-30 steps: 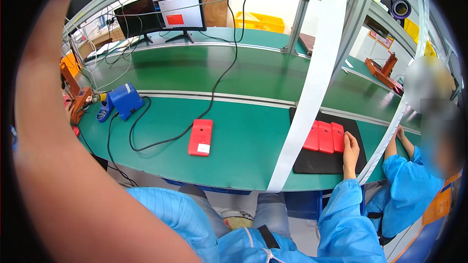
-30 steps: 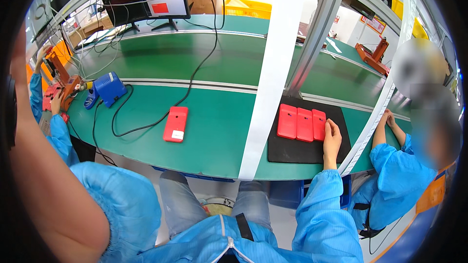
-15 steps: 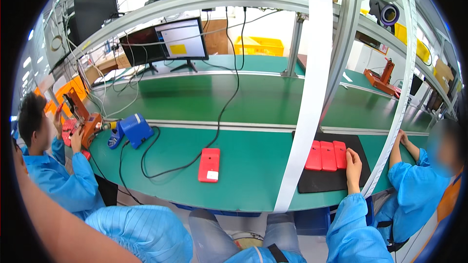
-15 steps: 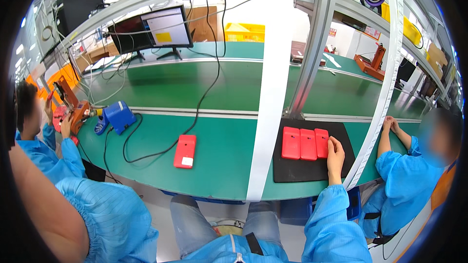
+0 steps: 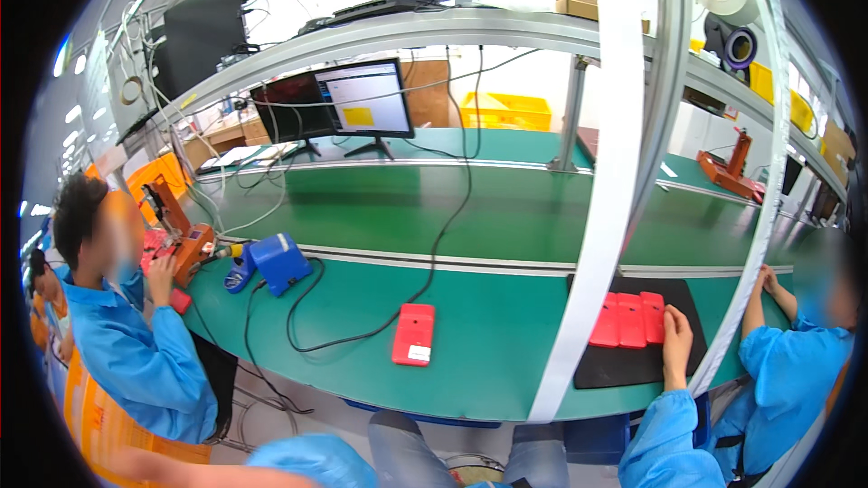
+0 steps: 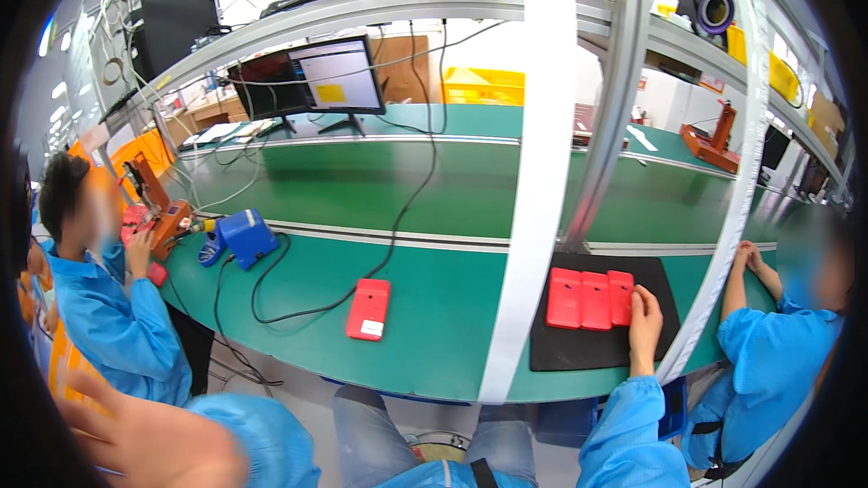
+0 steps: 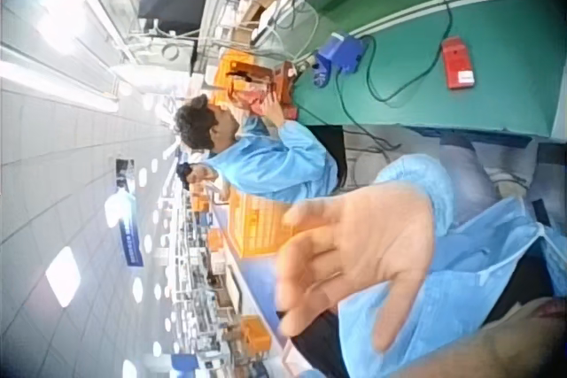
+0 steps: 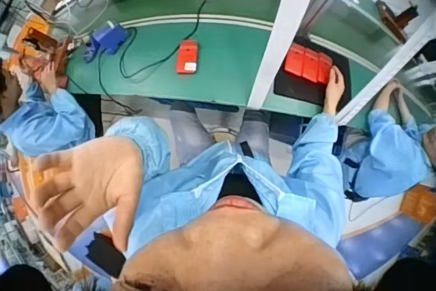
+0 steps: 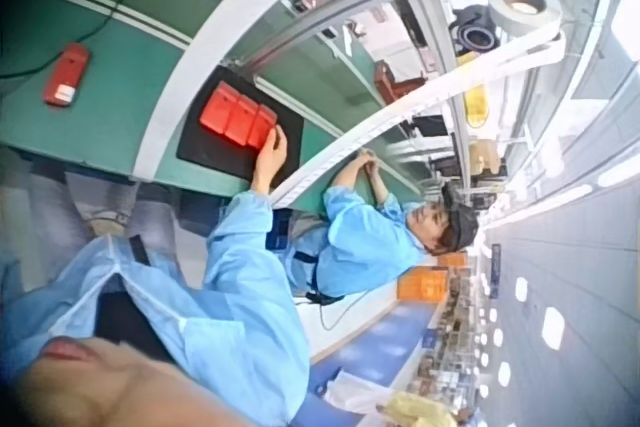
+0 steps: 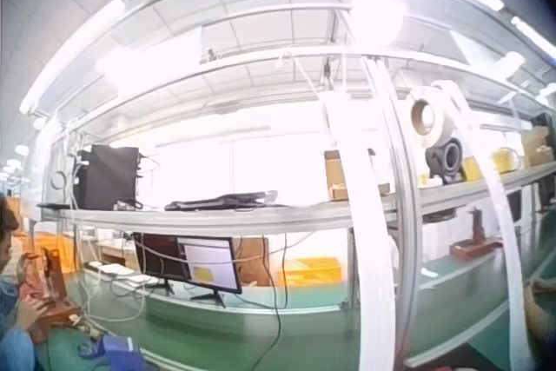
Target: Manually assemble or inspect electronic components on a production line.
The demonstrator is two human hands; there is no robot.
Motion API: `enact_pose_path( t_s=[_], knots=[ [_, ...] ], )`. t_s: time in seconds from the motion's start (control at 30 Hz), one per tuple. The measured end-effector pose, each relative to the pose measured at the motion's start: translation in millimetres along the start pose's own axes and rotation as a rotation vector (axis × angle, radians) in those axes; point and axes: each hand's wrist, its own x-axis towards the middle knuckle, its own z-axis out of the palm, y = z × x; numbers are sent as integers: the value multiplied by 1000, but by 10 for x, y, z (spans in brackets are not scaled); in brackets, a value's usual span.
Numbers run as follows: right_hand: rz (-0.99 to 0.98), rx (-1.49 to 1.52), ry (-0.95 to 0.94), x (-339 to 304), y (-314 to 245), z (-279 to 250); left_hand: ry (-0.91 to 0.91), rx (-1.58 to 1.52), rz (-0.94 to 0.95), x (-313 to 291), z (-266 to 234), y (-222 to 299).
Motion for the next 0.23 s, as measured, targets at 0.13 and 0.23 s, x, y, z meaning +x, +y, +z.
enact_pose_path(
  t_s=[0.13, 0.23],
  knots=[
    [-42, -33, 23, 71, 183, -164, -980, 474, -648, -898, -1159, 745],
    [-16, 33, -23, 61, 177, -67, -1011, 550, -900, -1474, -1896, 1346]
  ],
)
